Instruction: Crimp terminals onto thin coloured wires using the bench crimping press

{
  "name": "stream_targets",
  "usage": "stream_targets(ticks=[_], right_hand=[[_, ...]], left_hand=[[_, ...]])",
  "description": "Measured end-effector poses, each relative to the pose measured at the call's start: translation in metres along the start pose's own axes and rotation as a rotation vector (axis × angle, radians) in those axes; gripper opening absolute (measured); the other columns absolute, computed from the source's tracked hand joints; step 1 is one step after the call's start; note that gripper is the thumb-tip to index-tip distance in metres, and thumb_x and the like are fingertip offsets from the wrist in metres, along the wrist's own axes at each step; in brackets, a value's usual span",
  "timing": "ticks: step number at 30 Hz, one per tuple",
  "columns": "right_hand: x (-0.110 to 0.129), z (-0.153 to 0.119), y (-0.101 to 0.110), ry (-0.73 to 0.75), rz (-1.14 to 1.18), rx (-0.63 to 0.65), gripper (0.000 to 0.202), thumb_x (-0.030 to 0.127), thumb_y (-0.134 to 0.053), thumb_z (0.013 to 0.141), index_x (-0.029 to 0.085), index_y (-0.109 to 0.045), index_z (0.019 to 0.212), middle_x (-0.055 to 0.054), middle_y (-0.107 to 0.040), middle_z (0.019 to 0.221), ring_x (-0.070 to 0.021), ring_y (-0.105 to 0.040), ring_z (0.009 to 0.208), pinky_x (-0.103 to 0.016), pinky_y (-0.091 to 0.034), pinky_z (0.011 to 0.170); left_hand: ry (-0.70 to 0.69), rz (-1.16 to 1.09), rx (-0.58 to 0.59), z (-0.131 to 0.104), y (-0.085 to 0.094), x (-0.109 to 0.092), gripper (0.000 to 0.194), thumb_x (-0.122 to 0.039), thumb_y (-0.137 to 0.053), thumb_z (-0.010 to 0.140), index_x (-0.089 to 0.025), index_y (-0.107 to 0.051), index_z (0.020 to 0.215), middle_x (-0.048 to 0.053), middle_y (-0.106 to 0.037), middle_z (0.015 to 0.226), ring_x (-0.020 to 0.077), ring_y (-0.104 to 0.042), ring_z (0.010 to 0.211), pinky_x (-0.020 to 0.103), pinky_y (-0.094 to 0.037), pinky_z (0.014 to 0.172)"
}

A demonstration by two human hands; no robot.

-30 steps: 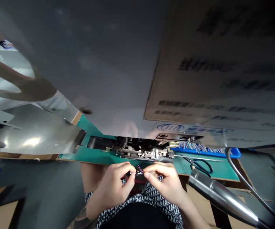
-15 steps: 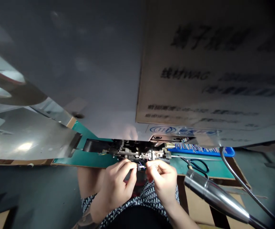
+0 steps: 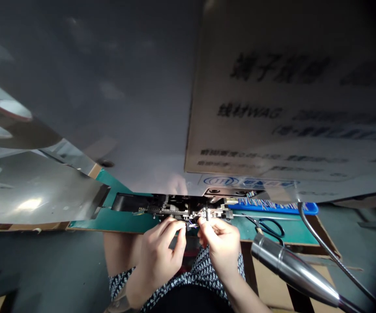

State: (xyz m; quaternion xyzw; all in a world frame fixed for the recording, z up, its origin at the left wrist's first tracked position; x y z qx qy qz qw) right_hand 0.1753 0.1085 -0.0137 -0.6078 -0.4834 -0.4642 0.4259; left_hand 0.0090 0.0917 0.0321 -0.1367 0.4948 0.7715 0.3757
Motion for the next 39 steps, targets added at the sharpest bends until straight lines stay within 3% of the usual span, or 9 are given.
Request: stream_targets(ticks=[6, 11, 19, 24, 27, 30, 33, 36, 39], right_hand=[[0.0, 0.001, 0.002, 0.046, -0.035, 0.007, 0.042, 0.048, -0.082, 0.093, 0.019, -0.073, 0.063, 0.0, -0.062, 0.054, -0.0133, -0.051, 0.046, -0.026, -0.041, 0.047], [-0.002, 0.004, 0.0, 0.004, -0.073, 0.095, 0.033, 0.048, -0.084, 0.091, 0.018, -0.083, 0.075, 0.001, -0.062, 0.051, -0.0127, -0.05, 0.042, -0.026, -0.042, 0.044], [0.004, 0.001, 0.006, 0.035, -0.054, 0.222, 0.023, 0.044, -0.085, 0.091, 0.021, -0.089, 0.088, -0.003, -0.077, 0.064, -0.0157, -0.066, 0.048, -0.025, -0.057, 0.047], [0.013, 0.005, 0.006, 0.178, -0.197, 0.348, 0.02, 0.039, -0.081, 0.096, 0.021, -0.089, 0.09, -0.002, -0.075, 0.063, -0.016, -0.064, 0.045, -0.027, -0.054, 0.046], [0.024, 0.006, 0.007, 0.366, -0.364, 0.373, 0.018, 0.031, -0.076, 0.099, 0.021, -0.087, 0.089, -0.001, -0.074, 0.063, -0.0157, -0.063, 0.048, -0.028, -0.051, 0.048], [0.035, -0.001, 0.007, 0.573, -0.473, 0.3, 0.017, 0.023, -0.072, 0.098, 0.021, -0.085, 0.087, -0.001, -0.075, 0.066, -0.0157, -0.063, 0.051, -0.028, -0.052, 0.051], [0.036, -0.008, 0.01, 0.634, -0.512, 0.107, 0.018, 0.02, -0.07, 0.097, 0.022, -0.082, 0.083, 0.0, -0.074, 0.067, -0.016, -0.064, 0.053, -0.03, -0.052, 0.056], [0.028, -0.009, 0.013, 0.533, -0.459, -0.046, 0.018, 0.024, -0.072, 0.096, 0.022, -0.08, 0.08, 0.001, -0.07, 0.063, -0.0163, -0.061, 0.053, -0.03, -0.051, 0.057], [0.015, -0.004, 0.012, 0.355, -0.338, -0.071, 0.028, 0.035, -0.074, 0.098, 0.021, -0.077, 0.074, 0.002, -0.061, 0.056, -0.0152, -0.053, 0.049, -0.029, -0.047, 0.051]], left_hand=[[-0.091, 0.046, -0.013, -0.004, 0.003, -0.002, 0.022, -0.004, -0.062, 0.1, -0.019, -0.07, 0.115, 0.007, -0.079, 0.099, 0.0206, -0.078, 0.088, 0.032, -0.062, 0.083], [-0.132, 0.031, 0.059, -0.003, 0.003, -0.004, 0.025, -0.004, -0.061, 0.1, -0.019, -0.071, 0.117, 0.008, -0.078, 0.1, 0.0208, -0.076, 0.086, 0.032, -0.059, 0.08], [0.158, -0.243, 0.23, 0.0, -0.001, 0.012, 0.021, -0.018, -0.055, 0.106, -0.021, -0.069, 0.091, 0.002, -0.07, 0.078, 0.0158, -0.067, 0.07, 0.028, -0.045, 0.064], [0.245, -0.298, 0.295, -0.003, -0.005, 0.019, 0.024, -0.023, -0.055, 0.107, -0.02, -0.07, 0.088, 0.001, -0.067, 0.073, 0.0145, -0.062, 0.065, 0.027, -0.039, 0.057], [0.228, -0.288, 0.287, -0.001, -0.004, 0.016, 0.025, -0.023, -0.055, 0.107, -0.021, -0.068, 0.087, 0.001, -0.067, 0.073, 0.0147, -0.062, 0.065, 0.027, -0.039, 0.058], [0.177, -0.263, 0.25, 0.0, -0.002, 0.011, 0.023, -0.02, -0.053, 0.108, -0.021, -0.066, 0.089, 0.002, -0.067, 0.077, 0.0157, -0.063, 0.069, 0.027, -0.042, 0.062], [0.127, -0.248, 0.178, 0.0, -0.002, 0.006, 0.02, -0.015, -0.052, 0.107, -0.021, -0.064, 0.093, 0.003, -0.067, 0.081, 0.0161, -0.065, 0.073, 0.027, -0.046, 0.067], [0.08, -0.225, 0.086, 0.0, -0.002, 0.003, 0.016, -0.011, -0.054, 0.105, -0.021, -0.064, 0.097, 0.004, -0.068, 0.085, 0.0168, -0.067, 0.077, 0.027, -0.05, 0.072], [0.048, -0.189, 0.033, 0.0, -0.002, 0.002, 0.015, -0.009, -0.056, 0.103, -0.021, -0.064, 0.1, 0.005, -0.07, 0.088, 0.0173, -0.069, 0.079, 0.028, -0.053, 0.075]])
Point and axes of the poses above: each hand's wrist, its own z-axis towards the middle knuckle, its own y-axis out of the back of the hand, x = y × z, the point moved 8 cm from there along z, towards the middle knuckle
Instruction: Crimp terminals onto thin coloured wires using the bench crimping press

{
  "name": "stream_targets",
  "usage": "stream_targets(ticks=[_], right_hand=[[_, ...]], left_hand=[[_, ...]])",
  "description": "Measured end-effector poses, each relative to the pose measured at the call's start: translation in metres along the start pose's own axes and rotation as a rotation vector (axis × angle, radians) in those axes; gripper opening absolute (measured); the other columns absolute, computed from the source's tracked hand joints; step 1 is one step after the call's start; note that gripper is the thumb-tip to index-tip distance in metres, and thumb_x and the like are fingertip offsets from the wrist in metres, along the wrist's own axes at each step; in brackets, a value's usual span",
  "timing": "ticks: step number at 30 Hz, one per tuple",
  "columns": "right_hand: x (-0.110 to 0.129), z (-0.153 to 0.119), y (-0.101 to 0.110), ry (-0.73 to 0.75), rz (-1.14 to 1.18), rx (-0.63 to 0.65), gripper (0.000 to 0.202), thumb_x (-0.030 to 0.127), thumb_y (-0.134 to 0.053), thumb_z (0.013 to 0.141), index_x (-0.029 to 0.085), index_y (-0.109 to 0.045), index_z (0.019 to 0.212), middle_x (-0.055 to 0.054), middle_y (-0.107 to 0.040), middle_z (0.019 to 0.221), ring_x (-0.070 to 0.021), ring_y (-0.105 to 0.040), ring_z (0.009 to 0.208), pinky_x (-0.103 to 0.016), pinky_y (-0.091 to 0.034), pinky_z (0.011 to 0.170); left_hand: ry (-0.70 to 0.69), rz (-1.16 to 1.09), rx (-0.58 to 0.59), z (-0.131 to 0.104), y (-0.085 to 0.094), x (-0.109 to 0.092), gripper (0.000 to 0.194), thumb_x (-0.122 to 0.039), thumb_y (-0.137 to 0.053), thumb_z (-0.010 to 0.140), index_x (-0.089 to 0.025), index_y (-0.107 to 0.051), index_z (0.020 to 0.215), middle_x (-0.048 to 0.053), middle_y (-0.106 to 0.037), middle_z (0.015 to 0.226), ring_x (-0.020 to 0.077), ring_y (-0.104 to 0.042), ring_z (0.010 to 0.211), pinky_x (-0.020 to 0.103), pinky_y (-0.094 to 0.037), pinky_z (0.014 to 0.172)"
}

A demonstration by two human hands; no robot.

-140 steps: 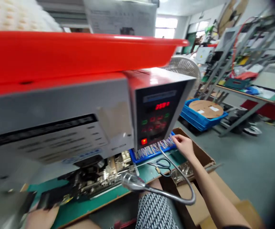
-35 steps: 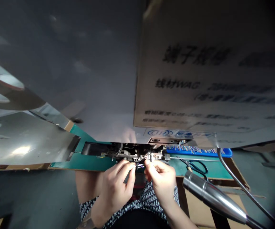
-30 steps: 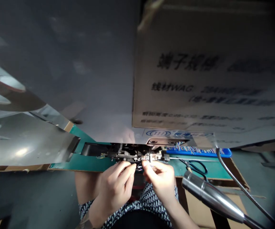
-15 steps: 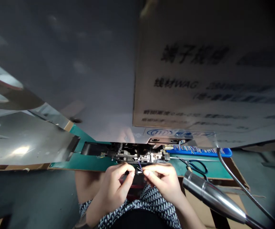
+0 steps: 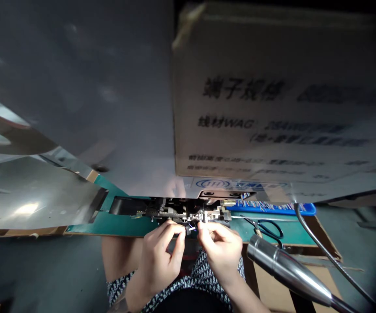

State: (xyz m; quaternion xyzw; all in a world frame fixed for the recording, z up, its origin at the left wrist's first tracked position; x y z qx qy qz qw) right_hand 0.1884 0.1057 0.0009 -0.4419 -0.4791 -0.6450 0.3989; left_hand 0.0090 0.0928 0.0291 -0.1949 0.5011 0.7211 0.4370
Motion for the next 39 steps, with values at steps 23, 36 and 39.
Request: stream_targets(ticks=[23, 36, 39], right_hand=[[0.005, 0.01, -0.007, -0.055, 0.014, 0.204, 0.035, 0.042, -0.076, 0.098, 0.02, -0.083, 0.071, 0.0, -0.064, 0.052, -0.0162, -0.056, 0.045, -0.029, -0.048, 0.047], [0.033, -0.003, 0.005, 0.539, -0.132, 0.039, 0.015, 0.008, -0.076, 0.093, 0.022, -0.082, 0.095, 0.0, -0.079, 0.075, -0.0148, -0.07, 0.057, -0.028, -0.055, 0.055], [0.034, -0.002, 0.009, 0.484, -0.14, -0.085, 0.016, 0.006, -0.076, 0.09, 0.021, -0.079, 0.086, 0.002, -0.074, 0.068, -0.0135, -0.065, 0.053, -0.027, -0.051, 0.054]], left_hand=[[-0.118, 0.103, 0.04, -0.005, 0.002, -0.005, 0.02, -0.005, -0.059, 0.1, -0.02, -0.069, 0.109, 0.007, -0.075, 0.092, 0.0197, -0.072, 0.081, 0.032, -0.056, 0.075], [0.058, -0.04, 0.042, 0.008, 0.007, -0.004, 0.017, -0.011, -0.06, 0.101, -0.019, -0.067, 0.088, 0.001, -0.066, 0.076, 0.0145, -0.063, 0.07, 0.027, -0.046, 0.066], [0.028, -0.033, 0.004, 0.007, 0.005, -0.006, 0.014, -0.009, -0.062, 0.101, -0.019, -0.069, 0.094, 0.002, -0.069, 0.083, 0.0146, -0.065, 0.074, 0.027, -0.049, 0.068]])
Point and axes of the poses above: each hand's wrist, its own z-axis towards the middle knuckle, its own y-axis out of the back of the hand, x = y × z, the point moved 8 cm from there along z, towards the middle knuckle
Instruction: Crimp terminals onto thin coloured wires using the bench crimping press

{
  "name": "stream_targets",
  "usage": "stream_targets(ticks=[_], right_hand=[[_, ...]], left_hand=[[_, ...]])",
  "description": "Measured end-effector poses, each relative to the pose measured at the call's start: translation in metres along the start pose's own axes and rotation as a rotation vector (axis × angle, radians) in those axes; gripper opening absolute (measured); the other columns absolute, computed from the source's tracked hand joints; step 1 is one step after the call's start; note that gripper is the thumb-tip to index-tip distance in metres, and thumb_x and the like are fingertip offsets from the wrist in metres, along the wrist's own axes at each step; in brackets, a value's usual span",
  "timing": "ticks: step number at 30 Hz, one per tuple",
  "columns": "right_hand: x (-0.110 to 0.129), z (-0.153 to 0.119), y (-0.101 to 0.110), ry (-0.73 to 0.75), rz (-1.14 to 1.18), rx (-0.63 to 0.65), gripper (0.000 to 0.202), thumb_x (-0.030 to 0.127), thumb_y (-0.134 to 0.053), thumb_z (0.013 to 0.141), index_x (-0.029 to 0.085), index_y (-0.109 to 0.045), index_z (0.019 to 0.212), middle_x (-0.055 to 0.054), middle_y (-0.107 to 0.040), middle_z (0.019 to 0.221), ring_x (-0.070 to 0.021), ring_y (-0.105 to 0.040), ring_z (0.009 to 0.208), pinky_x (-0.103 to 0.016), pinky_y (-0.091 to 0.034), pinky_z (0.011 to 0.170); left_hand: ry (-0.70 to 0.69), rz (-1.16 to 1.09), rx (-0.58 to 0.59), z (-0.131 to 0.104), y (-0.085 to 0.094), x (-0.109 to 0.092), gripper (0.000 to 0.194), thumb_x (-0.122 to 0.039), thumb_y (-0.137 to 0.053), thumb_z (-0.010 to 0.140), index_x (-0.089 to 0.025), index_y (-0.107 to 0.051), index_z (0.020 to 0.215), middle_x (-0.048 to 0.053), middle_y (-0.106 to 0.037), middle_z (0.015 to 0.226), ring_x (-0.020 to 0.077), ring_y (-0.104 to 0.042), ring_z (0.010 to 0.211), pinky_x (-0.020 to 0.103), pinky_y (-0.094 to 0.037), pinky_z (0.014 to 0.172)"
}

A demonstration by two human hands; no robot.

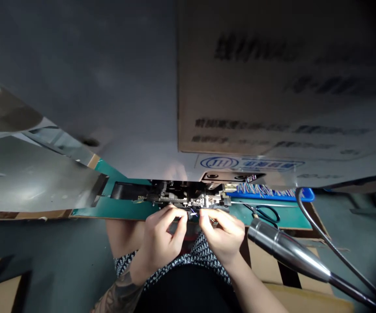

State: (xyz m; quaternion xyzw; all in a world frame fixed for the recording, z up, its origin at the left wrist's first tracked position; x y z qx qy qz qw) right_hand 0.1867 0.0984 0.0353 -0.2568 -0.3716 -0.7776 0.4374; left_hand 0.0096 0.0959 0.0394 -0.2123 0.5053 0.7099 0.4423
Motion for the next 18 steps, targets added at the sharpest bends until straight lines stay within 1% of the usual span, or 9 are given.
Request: stream_targets(ticks=[3, 5, 7, 11, 15, 18], right_hand=[[-0.005, 0.001, 0.0, -0.139, 0.01, -0.056, 0.015, 0.012, -0.078, 0.09, 0.02, -0.078, 0.078, 0.005, -0.065, 0.059, -0.012, -0.057, 0.047, -0.027, -0.049, 0.05], [-0.01, 0.001, -0.002, -0.242, 0.036, -0.045, 0.021, 0.017, -0.078, 0.092, 0.02, -0.075, 0.071, 0.006, -0.061, 0.055, -0.0114, -0.052, 0.044, -0.026, -0.045, 0.046], [-0.013, 0.001, -0.004, -0.313, 0.054, -0.037, 0.027, 0.022, -0.078, 0.093, 0.019, -0.073, 0.067, 0.005, -0.059, 0.053, -0.0115, -0.051, 0.044, -0.026, -0.043, 0.045], [-0.014, 0.0, -0.002, -0.334, 0.041, -0.066, 0.029, 0.027, -0.079, 0.093, 0.018, -0.072, 0.066, 0.005, -0.056, 0.052, -0.0113, -0.048, 0.044, -0.027, -0.04, 0.045], [-0.019, -0.003, -0.007, -0.395, 0.059, -0.04, 0.033, 0.03, -0.079, 0.093, 0.018, -0.069, 0.063, 0.005, -0.052, 0.052, -0.0105, -0.044, 0.045, -0.026, -0.037, 0.045], [-0.022, -0.004, -0.01, -0.407, 0.088, -0.042, 0.036, 0.031, -0.079, 0.093, 0.019, -0.067, 0.061, 0.006, -0.049, 0.05, -0.0104, -0.041, 0.045, -0.027, -0.036, 0.045]], left_hand=[[-0.025, 0.037, -0.036, -0.001, -0.002, -0.003, 0.014, -0.006, -0.063, 0.1, -0.019, -0.07, 0.099, 0.003, -0.073, 0.089, 0.0149, -0.068, 0.078, 0.027, -0.051, 0.071], [-0.031, 0.063, -0.051, -0.002, -0.003, -0.003, 0.014, -0.006, -0.064, 0.099, -0.019, -0.069, 0.099, 0.003, -0.074, 0.09, 0.0151, -0.069, 0.079, 0.027, -0.052, 0.072], [-0.033, 0.075, -0.057, -0.001, -0.004, -0.004, 0.014, -0.006, -0.064, 0.099, -0.019, -0.069, 0.098, 0.003, -0.074, 0.089, 0.0151, -0.07, 0.08, 0.027, -0.053, 0.073], [-0.04, 0.077, -0.057, -0.001, -0.004, -0.003, 0.013, -0.006, -0.064, 0.099, -0.018, -0.069, 0.098, 0.003, -0.075, 0.09, 0.0151, -0.071, 0.08, 0.026, -0.054, 0.073], [-0.039, 0.1, -0.075, -0.003, -0.003, 0.0, 0.013, -0.006, -0.065, 0.098, -0.019, -0.068, 0.097, 0.003, -0.074, 0.089, 0.0154, -0.071, 0.079, 0.026, -0.054, 0.073], [-0.031, 0.113, -0.091, -0.005, -0.002, 0.002, 0.013, -0.007, -0.065, 0.098, -0.019, -0.069, 0.098, 0.004, -0.075, 0.091, 0.0157, -0.072, 0.081, 0.026, -0.055, 0.073]])
Point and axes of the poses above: each hand's wrist, its own z-axis towards the middle knuckle, its own y-axis out of the back of the hand, x = y × z, the point moved 8 cm from there along z, towards the middle knuckle
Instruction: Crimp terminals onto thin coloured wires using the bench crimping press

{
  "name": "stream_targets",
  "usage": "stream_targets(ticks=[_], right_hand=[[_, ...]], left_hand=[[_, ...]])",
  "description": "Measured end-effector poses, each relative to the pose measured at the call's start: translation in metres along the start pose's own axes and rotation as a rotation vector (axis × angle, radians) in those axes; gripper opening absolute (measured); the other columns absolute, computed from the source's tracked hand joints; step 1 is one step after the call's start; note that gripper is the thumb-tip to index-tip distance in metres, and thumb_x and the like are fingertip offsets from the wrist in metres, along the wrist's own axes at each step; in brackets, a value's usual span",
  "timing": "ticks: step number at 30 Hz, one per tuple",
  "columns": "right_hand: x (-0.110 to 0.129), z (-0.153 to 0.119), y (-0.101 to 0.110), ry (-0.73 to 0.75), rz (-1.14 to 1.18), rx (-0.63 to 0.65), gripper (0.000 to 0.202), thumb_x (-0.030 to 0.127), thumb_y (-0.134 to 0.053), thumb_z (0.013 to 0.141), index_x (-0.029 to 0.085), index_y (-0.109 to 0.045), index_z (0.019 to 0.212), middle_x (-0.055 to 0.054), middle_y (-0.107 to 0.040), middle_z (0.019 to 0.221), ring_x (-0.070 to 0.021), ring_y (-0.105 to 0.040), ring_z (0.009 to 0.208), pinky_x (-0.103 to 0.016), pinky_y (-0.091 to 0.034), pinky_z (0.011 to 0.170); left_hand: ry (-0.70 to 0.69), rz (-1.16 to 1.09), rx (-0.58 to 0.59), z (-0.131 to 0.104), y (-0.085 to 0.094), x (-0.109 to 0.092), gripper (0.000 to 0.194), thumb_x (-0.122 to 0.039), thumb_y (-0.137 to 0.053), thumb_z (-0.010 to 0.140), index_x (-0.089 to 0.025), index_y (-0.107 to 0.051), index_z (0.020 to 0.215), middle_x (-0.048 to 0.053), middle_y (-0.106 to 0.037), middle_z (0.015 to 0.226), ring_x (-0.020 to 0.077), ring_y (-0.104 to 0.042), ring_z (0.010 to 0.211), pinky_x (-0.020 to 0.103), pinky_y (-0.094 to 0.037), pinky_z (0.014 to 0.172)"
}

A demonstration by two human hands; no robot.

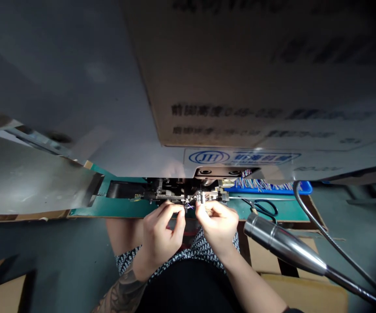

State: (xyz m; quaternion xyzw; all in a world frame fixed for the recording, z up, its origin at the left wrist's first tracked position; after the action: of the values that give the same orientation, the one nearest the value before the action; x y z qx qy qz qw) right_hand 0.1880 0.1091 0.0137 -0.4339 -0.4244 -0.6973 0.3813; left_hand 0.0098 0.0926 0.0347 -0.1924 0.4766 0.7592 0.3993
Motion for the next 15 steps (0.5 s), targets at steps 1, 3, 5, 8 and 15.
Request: stream_targets(ticks=[1, 3, 5, 8, 15], right_hand=[[-0.001, 0.0, -0.001, -0.009, 0.01, 0.0, 0.036, 0.031, -0.079, 0.093, 0.019, -0.067, 0.061, 0.006, -0.049, 0.05, -0.0106, -0.041, 0.045, -0.027, -0.035, 0.044], [-0.003, 0.0, -0.001, -0.026, 0.026, -0.001, 0.035, 0.032, -0.079, 0.093, 0.019, -0.068, 0.062, 0.006, -0.05, 0.051, -0.0107, -0.041, 0.045, -0.027, -0.036, 0.044], [-0.003, 0.0, -0.001, -0.018, 0.025, -0.008, 0.034, 0.032, -0.079, 0.093, 0.019, -0.07, 0.063, 0.006, -0.051, 0.05, -0.0106, -0.042, 0.045, -0.027, -0.036, 0.044], [0.003, 0.001, 0.001, 0.056, -0.007, -0.007, 0.029, 0.028, -0.078, 0.094, 0.019, -0.075, 0.067, 0.005, -0.054, 0.052, -0.0105, -0.045, 0.045, -0.026, -0.04, 0.044], [0.007, 0.004, -0.009, -0.011, -0.018, 0.228, 0.023, 0.033, -0.078, 0.096, 0.02, -0.085, 0.078, 0.003, -0.066, 0.054, -0.0135, -0.057, 0.045, -0.027, -0.048, 0.047]], left_hand=[[0.003, 0.002, -0.003, 0.0, 0.0, 0.0, 0.013, -0.007, -0.065, 0.098, -0.019, -0.069, 0.099, 0.004, -0.075, 0.091, 0.0159, -0.072, 0.081, 0.027, -0.056, 0.074], [0.005, 0.007, -0.004, -0.001, -0.001, 0.001, 0.013, -0.007, -0.065, 0.099, -0.019, -0.069, 0.099, 0.004, -0.075, 0.092, 0.0165, -0.073, 0.083, 0.027, -0.056, 0.075], [-0.002, 0.017, -0.004, -0.001, -0.001, 0.0, 0.013, -0.007, -0.065, 0.099, -0.019, -0.069, 0.099, 0.004, -0.076, 0.092, 0.0169, -0.074, 0.083, 0.028, -0.057, 0.074], [-0.048, 0.055, -0.019, -0.002, 0.001, -0.002, 0.015, -0.005, -0.067, 0.098, -0.019, -0.071, 0.103, 0.005, -0.077, 0.093, 0.0176, -0.074, 0.082, 0.029, -0.058, 0.075], [-0.17, 0.066, 0.063, -0.003, 0.003, -0.011, 0.023, -0.003, -0.067, 0.096, -0.019, -0.073, 0.111, 0.007, -0.077, 0.094, 0.0201, -0.073, 0.084, 0.033, -0.058, 0.077]])
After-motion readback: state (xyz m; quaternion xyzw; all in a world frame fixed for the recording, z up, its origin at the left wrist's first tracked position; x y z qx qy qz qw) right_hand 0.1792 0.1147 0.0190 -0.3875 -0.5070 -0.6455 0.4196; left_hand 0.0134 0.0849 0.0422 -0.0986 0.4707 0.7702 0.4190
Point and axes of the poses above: each hand's wrist, its own z-axis towards the middle knuckle, its own y-axis out of the back of the hand, x = y × z, the point moved 8 cm from there along z, towards the middle knuckle
